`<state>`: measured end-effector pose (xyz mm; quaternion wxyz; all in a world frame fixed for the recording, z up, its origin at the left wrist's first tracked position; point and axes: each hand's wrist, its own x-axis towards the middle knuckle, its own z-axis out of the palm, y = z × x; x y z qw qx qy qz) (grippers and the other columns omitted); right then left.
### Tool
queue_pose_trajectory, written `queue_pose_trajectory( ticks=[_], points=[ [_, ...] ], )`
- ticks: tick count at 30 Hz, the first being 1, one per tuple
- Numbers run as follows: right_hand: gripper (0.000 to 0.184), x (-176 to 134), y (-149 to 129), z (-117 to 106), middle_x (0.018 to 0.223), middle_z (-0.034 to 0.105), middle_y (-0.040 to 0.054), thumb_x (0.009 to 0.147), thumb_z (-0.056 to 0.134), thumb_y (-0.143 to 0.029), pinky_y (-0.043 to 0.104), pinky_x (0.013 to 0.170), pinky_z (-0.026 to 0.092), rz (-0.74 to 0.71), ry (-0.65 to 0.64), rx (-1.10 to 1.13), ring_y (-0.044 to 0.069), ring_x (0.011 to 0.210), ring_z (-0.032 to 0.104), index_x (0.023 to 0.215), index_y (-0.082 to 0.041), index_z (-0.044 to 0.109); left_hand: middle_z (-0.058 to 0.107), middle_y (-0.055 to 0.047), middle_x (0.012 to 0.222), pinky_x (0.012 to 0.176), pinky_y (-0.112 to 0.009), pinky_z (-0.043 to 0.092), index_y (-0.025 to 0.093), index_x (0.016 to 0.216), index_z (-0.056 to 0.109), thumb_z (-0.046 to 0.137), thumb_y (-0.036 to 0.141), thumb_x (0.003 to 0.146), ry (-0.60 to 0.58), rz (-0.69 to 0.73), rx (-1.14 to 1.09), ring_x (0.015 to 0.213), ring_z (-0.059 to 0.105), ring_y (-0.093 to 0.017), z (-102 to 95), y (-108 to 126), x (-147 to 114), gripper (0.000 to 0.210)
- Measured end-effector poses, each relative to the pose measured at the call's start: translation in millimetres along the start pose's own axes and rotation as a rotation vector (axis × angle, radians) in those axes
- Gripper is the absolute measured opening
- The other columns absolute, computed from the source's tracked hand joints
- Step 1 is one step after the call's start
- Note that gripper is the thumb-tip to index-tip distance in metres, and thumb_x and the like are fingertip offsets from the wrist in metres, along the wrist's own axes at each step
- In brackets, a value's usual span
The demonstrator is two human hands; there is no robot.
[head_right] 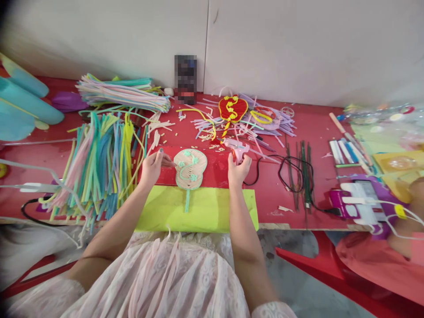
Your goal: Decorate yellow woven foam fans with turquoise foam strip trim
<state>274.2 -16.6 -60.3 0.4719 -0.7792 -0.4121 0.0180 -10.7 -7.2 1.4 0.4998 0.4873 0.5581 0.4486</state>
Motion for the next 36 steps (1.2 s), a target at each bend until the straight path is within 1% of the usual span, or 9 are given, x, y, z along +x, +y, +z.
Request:
queue_pose_trajectory(
  ticks=[3, 7, 8, 10, 13, 18, 26, 33, 36],
  points=[
    [0.043, 0.2, 0.9, 0.6, 0.090, 0.052, 0.0050, 0.074, 0.059, -0.050, 0.034, 0.079, 0.044, -0.003, 0.006, 0.005, 0.018, 0.081, 0.050, 0.100, -0.017, 0.051, 0.066, -0.004, 0.067, 0.059, -0.026, 0.052, 0.017, 0.079, 0.056, 0.041, 0.048, 0.088, -0.028, 0.057, 0.072, 0.060, 0.065, -0.014, 3.4, -0.7, 2.7, 0.035],
    [0.044, 0.3, 2.6, 2.0, 0.091, 0.052, 0.0053, 0.074, 0.059, -0.051, 0.034, 0.079, 0.044, -0.001, 0.009, 0.010, 0.018, 0.082, 0.050, 0.101, -0.017, 0.051, 0.065, -0.003, 0.079, 0.071, -0.028, 0.048, 0.018, 0.082, 0.063, 0.054, 0.037, 0.082, 0.070, 0.192, 0.421, 0.071, 0.061, -0.014, -1.7, -10.1, 6.7, 0.021],
    [0.043, 0.3, 2.9, 2.2, 0.091, 0.052, 0.0050, 0.074, 0.059, -0.051, 0.034, 0.079, 0.044, -0.003, 0.009, 0.010, 0.018, 0.082, 0.050, 0.100, -0.018, 0.051, 0.064, -0.003, 0.081, 0.072, -0.028, 0.047, 0.019, 0.081, 0.065, 0.056, 0.035, 0.081, 0.078, 0.204, 0.497, 0.072, 0.059, -0.014, -3.7, -13.2, 7.5, 0.019],
    [0.041, 0.3, 3.2, 2.5, 0.089, 0.052, 0.0045, 0.074, 0.058, -0.051, 0.034, 0.079, 0.044, -0.011, 0.012, 0.010, 0.018, 0.080, 0.050, 0.098, -0.018, 0.051, 0.061, -0.003, 0.080, 0.071, -0.028, 0.046, 0.019, 0.080, 0.068, 0.058, 0.034, 0.078, 0.038, 0.194, 0.576, 0.071, 0.057, -0.014, -6.3, -19.1, 8.2, 0.018],
    [0.041, 0.4, 3.1, 2.5, 0.089, 0.052, 0.0044, 0.075, 0.058, -0.051, 0.035, 0.078, 0.044, -0.020, 0.015, 0.010, 0.018, 0.080, 0.050, 0.098, -0.018, 0.051, 0.059, -0.003, 0.078, 0.071, -0.028, 0.045, 0.019, 0.083, 0.070, 0.060, 0.035, 0.077, -0.031, 0.166, 0.607, 0.070, 0.056, -0.014, -5.2, -25.0, 7.7, 0.019],
    [0.043, 0.3, 2.6, 2.3, 0.089, 0.052, 0.0048, 0.075, 0.057, -0.053, 0.036, 0.079, 0.044, -0.010, 0.004, 0.011, 0.019, 0.082, 0.051, 0.099, -0.018, 0.051, 0.057, -0.002, 0.074, 0.068, -0.027, 0.044, 0.020, 0.081, 0.070, 0.062, 0.034, 0.075, -0.068, 0.138, 0.601, 0.066, 0.054, -0.013, 2.4, -27.7, 5.8, 0.018],
    [0.042, 0.1, 1.8, 1.8, 0.089, 0.052, 0.0049, 0.075, 0.057, -0.052, 0.036, 0.079, 0.044, -0.014, 0.007, 0.011, 0.019, 0.081, 0.051, 0.098, -0.018, 0.051, 0.056, -0.001, 0.075, 0.068, -0.027, 0.043, 0.019, 0.082, 0.069, 0.063, 0.032, 0.074, -0.045, 0.139, 0.569, 0.067, 0.054, -0.013, 2.8, -30.0, 6.9, 0.017],
    [0.043, 0.5, 1.0, 2.0, 0.091, 0.051, 0.0055, 0.074, 0.058, -0.051, 0.035, 0.079, 0.044, 0.004, 0.008, -0.004, 0.019, 0.083, 0.050, 0.099, -0.017, 0.051, 0.054, 0.000, 0.073, 0.064, -0.026, 0.042, 0.021, 0.083, 0.070, 0.063, 0.030, 0.075, -0.121, 0.129, 0.568, 0.065, 0.051, -0.012, 5.4, -32.2, -14.9, 0.014],
    [0.043, 0.4, 2.4, 2.9, 0.090, 0.051, 0.0050, 0.074, 0.058, -0.051, 0.035, 0.078, 0.044, 0.001, 0.020, -0.007, 0.018, 0.082, 0.050, 0.099, -0.018, 0.051, 0.053, 0.000, 0.073, 0.064, -0.026, 0.042, 0.021, 0.083, 0.069, 0.062, 0.027, 0.076, -0.107, 0.134, 0.582, 0.065, 0.051, -0.012, 9.1, -32.3, -23.2, 0.012]
  ],
)
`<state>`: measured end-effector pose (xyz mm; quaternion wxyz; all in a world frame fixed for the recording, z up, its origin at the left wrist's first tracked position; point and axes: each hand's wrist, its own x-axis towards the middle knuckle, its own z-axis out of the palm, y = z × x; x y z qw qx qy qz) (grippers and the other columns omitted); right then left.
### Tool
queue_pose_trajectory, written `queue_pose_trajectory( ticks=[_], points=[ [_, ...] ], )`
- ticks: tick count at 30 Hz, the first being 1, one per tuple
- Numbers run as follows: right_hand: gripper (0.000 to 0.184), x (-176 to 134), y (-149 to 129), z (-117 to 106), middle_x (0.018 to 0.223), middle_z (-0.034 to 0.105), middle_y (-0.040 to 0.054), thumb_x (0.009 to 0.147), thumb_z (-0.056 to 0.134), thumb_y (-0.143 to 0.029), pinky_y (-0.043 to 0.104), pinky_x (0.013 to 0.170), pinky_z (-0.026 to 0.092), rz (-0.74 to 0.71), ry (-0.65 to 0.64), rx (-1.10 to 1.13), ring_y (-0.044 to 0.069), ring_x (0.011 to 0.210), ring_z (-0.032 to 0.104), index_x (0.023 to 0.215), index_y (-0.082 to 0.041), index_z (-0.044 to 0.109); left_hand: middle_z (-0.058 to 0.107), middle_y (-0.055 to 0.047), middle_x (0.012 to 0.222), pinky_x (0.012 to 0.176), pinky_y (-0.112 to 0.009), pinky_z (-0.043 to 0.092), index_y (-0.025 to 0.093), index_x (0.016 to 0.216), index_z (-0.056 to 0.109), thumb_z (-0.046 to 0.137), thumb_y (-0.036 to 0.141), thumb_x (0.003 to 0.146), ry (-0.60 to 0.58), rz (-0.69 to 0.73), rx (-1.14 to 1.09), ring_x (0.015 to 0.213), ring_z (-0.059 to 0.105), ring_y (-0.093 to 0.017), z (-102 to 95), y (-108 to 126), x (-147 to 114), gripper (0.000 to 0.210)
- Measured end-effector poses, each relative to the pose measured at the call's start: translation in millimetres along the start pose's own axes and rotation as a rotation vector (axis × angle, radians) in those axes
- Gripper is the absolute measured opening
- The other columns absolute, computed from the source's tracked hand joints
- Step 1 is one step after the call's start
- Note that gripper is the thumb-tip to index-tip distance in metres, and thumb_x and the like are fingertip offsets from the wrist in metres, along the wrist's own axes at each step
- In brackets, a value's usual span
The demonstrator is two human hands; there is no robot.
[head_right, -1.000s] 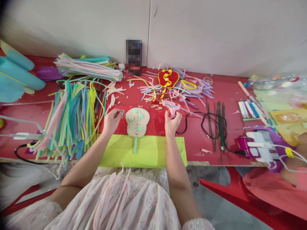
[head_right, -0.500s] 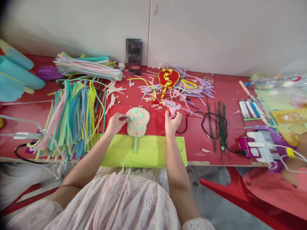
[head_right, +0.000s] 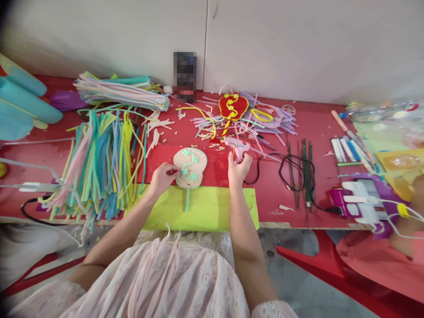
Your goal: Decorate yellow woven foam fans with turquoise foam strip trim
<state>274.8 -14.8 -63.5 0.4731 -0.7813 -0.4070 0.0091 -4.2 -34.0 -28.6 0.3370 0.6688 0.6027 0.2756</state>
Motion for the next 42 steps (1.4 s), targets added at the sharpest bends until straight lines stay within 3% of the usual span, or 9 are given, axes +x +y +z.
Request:
queue_pose_trajectory(
  ticks=[10, 29, 42],
  points=[
    [0.043, 0.2, 0.7, 0.0, 0.090, 0.053, 0.0053, 0.074, 0.059, -0.051, 0.034, 0.077, 0.045, -0.026, 0.004, 0.005, 0.018, 0.080, 0.051, 0.100, -0.017, 0.053, 0.050, 0.000, 0.073, 0.065, -0.026, 0.042, 0.021, 0.083, 0.068, 0.060, 0.027, 0.077, 0.055, 0.052, 0.059, 0.064, 0.050, -0.013, -1.0, 7.0, 7.5, 0.012],
    [0.044, -0.1, -0.8, -0.6, 0.091, 0.052, 0.0056, 0.074, 0.058, -0.052, 0.035, 0.079, 0.044, -0.005, -0.011, 0.009, 0.019, 0.081, 0.051, 0.100, -0.017, 0.052, 0.051, 0.002, 0.070, 0.063, -0.023, 0.039, 0.019, 0.079, 0.067, 0.064, 0.020, 0.073, -0.100, 0.061, -0.070, 0.063, 0.049, -0.010, -3.2, -4.7, 19.0, 0.006],
    [0.045, 0.3, 1.1, 0.5, 0.091, 0.051, 0.0062, 0.074, 0.061, -0.049, 0.034, 0.078, 0.045, -0.021, 0.001, 0.000, 0.018, 0.082, 0.050, 0.102, -0.015, 0.053, 0.052, 0.001, 0.072, 0.066, -0.024, 0.041, 0.019, 0.077, 0.067, 0.062, 0.018, 0.074, -0.029, 0.038, -0.025, 0.066, 0.051, -0.011, -1.6, 4.5, 12.7, 0.006]
  ],
)
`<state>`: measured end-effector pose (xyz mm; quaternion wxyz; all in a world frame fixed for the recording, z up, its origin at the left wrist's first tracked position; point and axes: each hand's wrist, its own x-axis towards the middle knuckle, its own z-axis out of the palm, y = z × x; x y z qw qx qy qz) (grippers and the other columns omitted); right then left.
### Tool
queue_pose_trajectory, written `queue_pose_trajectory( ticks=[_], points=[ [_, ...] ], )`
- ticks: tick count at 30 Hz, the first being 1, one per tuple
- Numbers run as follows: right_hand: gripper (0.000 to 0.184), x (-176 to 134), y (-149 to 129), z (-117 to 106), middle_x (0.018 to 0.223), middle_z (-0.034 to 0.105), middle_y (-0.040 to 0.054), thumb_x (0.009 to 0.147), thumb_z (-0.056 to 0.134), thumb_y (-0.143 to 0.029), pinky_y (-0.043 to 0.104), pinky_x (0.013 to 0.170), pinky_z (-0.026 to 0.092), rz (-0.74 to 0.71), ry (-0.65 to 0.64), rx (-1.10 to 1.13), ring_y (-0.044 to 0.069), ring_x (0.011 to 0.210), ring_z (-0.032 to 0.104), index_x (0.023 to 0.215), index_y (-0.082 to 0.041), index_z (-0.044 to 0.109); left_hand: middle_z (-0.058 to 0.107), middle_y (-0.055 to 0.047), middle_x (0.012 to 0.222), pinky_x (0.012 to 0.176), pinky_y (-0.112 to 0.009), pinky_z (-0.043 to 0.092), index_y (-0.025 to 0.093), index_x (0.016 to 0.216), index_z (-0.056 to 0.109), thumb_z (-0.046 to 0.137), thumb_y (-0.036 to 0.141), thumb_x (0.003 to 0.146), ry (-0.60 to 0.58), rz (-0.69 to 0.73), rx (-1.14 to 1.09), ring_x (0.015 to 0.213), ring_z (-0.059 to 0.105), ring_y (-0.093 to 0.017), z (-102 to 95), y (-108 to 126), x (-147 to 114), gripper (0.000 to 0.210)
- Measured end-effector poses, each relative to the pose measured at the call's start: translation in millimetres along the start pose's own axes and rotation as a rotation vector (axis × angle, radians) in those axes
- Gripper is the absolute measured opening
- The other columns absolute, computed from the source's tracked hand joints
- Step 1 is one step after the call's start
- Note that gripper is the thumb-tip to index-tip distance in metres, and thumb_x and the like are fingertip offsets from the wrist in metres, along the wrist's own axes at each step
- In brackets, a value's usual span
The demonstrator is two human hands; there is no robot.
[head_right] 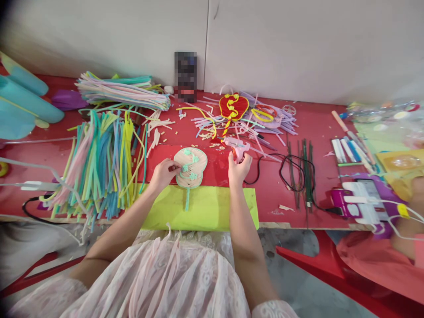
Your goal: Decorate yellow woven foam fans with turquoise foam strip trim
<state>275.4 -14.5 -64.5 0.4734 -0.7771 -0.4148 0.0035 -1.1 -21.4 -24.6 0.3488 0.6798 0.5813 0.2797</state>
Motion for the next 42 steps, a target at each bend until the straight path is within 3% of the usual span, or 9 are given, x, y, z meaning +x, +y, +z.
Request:
queue_pose_trajectory(
  ticks=[8, 10, 13, 18, 23, 28, 34, 42],
  points=[
    [0.046, 0.0, 2.3, 1.4, 0.091, 0.052, 0.0063, 0.073, 0.061, -0.050, 0.033, 0.078, 0.046, -0.005, 0.014, 0.016, 0.018, 0.082, 0.052, 0.103, -0.015, 0.053, 0.054, 0.001, 0.073, 0.064, -0.024, 0.042, 0.019, 0.079, 0.064, 0.062, 0.021, 0.076, 0.044, 0.014, 0.026, 0.064, 0.051, -0.012, -0.5, -3.3, -0.3, 0.004],
    [0.046, -0.1, 2.2, 1.4, 0.092, 0.052, 0.0063, 0.073, 0.061, -0.050, 0.034, 0.079, 0.046, -0.002, 0.014, 0.013, 0.019, 0.083, 0.052, 0.103, -0.016, 0.052, 0.056, -0.001, 0.077, 0.066, -0.026, 0.044, 0.018, 0.087, 0.063, 0.059, 0.023, 0.079, 0.096, 0.036, 0.064, 0.068, 0.053, -0.013, -2.8, -1.0, -5.2, 0.010],
    [0.045, -0.2, 1.5, 0.7, 0.092, 0.052, 0.0063, 0.074, 0.060, -0.051, 0.035, 0.079, 0.046, 0.006, 0.004, 0.006, 0.019, 0.084, 0.052, 0.102, -0.016, 0.052, 0.058, -0.007, 0.096, 0.082, -0.033, 0.044, 0.021, 0.108, 0.060, 0.050, 0.024, 0.086, 0.175, 0.126, 0.233, 0.088, 0.056, -0.018, -7.7, 4.4, -19.1, 0.024],
    [0.046, -0.4, -2.5, -1.0, 0.094, 0.052, 0.0071, 0.074, 0.058, -0.052, 0.035, 0.079, 0.047, 0.025, -0.010, 0.007, 0.019, 0.084, 0.053, 0.102, -0.017, 0.052, 0.049, -0.007, 0.129, 0.101, -0.047, 0.032, 0.033, 0.118, 0.059, 0.050, 0.029, 0.087, 0.055, 0.343, 0.537, 0.119, 0.043, -0.028, -9.8, 9.8, -44.1, 0.033],
    [0.045, -0.6, -4.8, -1.6, 0.094, 0.053, 0.0074, 0.074, 0.058, -0.052, 0.034, 0.078, 0.047, 0.025, -0.016, 0.012, 0.018, 0.084, 0.053, 0.101, -0.017, 0.052, 0.039, -0.007, 0.141, 0.107, -0.053, 0.023, 0.033, 0.122, 0.057, 0.050, 0.033, 0.087, 0.027, 0.327, 0.602, 0.128, 0.034, -0.031, -4.4, 9.4, -49.9, 0.036],
    [0.046, -0.3, -0.9, -0.6, 0.093, 0.053, 0.0067, 0.074, 0.058, -0.052, 0.035, 0.080, 0.046, 0.013, -0.009, 0.003, 0.019, 0.084, 0.053, 0.102, -0.017, 0.051, 0.043, -0.006, 0.137, 0.105, -0.050, 0.026, 0.034, 0.117, 0.060, 0.052, 0.030, 0.086, 0.034, 0.315, 0.520, 0.125, 0.036, -0.029, -3.4, 7.1, -45.6, 0.033],
    [0.045, 0.0, -0.2, -0.5, 0.093, 0.052, 0.0068, 0.074, 0.058, -0.051, 0.035, 0.080, 0.046, 0.002, -0.009, -0.005, 0.018, 0.083, 0.052, 0.101, -0.016, 0.052, 0.058, -0.006, 0.106, 0.091, -0.040, 0.037, 0.028, 0.102, 0.066, 0.053, 0.028, 0.085, 0.156, 0.129, 0.320, 0.099, 0.051, -0.023, -7.2, 6.3, -27.0, 0.021],
    [0.045, -0.1, -0.1, 0.3, 0.091, 0.051, 0.0056, 0.074, 0.059, -0.052, 0.035, 0.079, 0.046, 0.007, 0.000, -0.011, 0.018, 0.082, 0.051, 0.102, -0.016, 0.052, 0.058, -0.003, 0.095, 0.086, -0.037, 0.037, 0.024, 0.086, 0.067, 0.063, 0.027, 0.078, 0.119, 0.092, 0.216, 0.093, 0.050, -0.021, 2.1, 9.0, -4.6, 0.009]
  ],
)
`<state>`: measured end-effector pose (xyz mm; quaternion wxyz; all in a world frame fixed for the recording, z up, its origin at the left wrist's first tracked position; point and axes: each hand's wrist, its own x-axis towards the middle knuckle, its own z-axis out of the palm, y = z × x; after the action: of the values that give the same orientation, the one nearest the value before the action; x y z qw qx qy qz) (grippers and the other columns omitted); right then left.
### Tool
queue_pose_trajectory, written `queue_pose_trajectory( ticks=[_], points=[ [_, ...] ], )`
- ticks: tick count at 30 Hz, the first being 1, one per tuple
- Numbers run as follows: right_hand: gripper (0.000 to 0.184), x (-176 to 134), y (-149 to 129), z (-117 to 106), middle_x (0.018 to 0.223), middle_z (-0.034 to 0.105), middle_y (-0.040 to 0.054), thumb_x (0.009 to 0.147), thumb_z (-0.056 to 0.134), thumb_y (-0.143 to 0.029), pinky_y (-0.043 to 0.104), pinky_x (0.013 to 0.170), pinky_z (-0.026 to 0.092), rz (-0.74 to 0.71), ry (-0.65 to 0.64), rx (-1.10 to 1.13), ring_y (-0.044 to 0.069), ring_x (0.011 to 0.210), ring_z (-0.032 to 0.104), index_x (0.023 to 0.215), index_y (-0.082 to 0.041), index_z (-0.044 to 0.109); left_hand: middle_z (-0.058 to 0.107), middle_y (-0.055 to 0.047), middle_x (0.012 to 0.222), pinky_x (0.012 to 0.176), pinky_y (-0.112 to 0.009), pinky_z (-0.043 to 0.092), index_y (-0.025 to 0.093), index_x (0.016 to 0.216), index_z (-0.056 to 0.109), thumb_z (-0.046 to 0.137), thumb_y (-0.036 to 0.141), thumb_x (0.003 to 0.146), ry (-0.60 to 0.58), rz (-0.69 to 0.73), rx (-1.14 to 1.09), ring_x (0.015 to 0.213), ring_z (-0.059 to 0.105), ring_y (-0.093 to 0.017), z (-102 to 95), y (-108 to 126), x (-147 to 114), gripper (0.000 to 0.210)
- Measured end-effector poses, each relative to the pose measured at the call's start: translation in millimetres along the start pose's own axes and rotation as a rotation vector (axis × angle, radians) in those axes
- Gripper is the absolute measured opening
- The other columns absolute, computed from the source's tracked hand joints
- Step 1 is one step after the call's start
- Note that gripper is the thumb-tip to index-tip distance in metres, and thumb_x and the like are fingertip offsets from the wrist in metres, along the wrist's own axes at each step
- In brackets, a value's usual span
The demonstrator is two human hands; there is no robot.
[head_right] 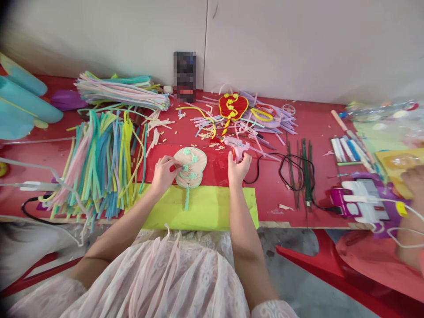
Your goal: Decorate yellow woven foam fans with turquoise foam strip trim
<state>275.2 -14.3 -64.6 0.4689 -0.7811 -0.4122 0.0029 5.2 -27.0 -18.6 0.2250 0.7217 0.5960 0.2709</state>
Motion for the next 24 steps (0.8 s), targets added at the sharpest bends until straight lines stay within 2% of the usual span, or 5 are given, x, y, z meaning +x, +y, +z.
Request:
queue_pose_trajectory(
  ticks=[5, 9, 12, 16, 24],
  points=[
    [0.045, -0.3, -0.6, -0.2, 0.089, 0.050, 0.0049, 0.074, 0.059, -0.052, 0.033, 0.077, 0.046, 0.004, -0.003, 0.016, 0.017, 0.080, 0.050, 0.101, -0.016, 0.052, 0.058, -0.003, 0.094, 0.087, -0.035, 0.037, 0.022, 0.083, 0.067, 0.065, 0.024, 0.076, -0.036, -0.006, -0.097, 0.092, 0.051, -0.020, 1.1, -6.3, -1.1, 0.007],
    [0.045, -0.4, -2.0, -1.2, 0.091, 0.051, 0.0056, 0.074, 0.059, -0.052, 0.034, 0.078, 0.045, 0.008, -0.008, 0.011, 0.018, 0.081, 0.051, 0.101, -0.017, 0.052, 0.060, -0.003, 0.094, 0.089, -0.040, 0.034, 0.024, 0.079, 0.068, 0.067, 0.026, 0.074, -0.099, -0.077, -0.023, 0.096, 0.051, -0.023, -5.0, -3.1, -7.2, 0.006],
    [0.045, 0.0, -1.9, -1.4, 0.092, 0.052, 0.0060, 0.074, 0.058, -0.052, 0.034, 0.079, 0.045, 0.011, -0.012, 0.007, 0.018, 0.082, 0.051, 0.101, -0.017, 0.052, 0.060, -0.004, 0.095, 0.088, -0.043, 0.032, 0.024, 0.081, 0.068, 0.066, 0.029, 0.075, -0.076, -0.111, 0.047, 0.097, 0.050, -0.025, -9.5, 1.0, -9.7, 0.008],
    [0.045, 0.5, -0.7, -0.6, 0.093, 0.052, 0.0066, 0.073, 0.059, -0.051, 0.034, 0.079, 0.045, 0.007, -0.001, 0.005, 0.018, 0.083, 0.052, 0.101, -0.017, 0.052, 0.060, -0.004, 0.095, 0.085, -0.040, 0.034, 0.024, 0.086, 0.068, 0.060, 0.029, 0.080, -0.016, -0.103, 0.042, 0.094, 0.052, -0.023, -13.1, -1.1, -6.9, 0.011],
    [0.047, 0.5, -0.9, -0.7, 0.095, 0.053, 0.0079, 0.074, 0.058, -0.052, 0.035, 0.082, 0.045, 0.005, -0.016, 0.007, 0.019, 0.085, 0.053, 0.103, -0.016, 0.052, 0.060, -0.002, 0.091, 0.087, -0.039, 0.033, 0.025, 0.084, 0.068, 0.066, 0.027, 0.075, -0.102, -0.078, -0.016, 0.093, 0.052, -0.022, -9.9, -3.7, -11.3, 0.009]
  ],
)
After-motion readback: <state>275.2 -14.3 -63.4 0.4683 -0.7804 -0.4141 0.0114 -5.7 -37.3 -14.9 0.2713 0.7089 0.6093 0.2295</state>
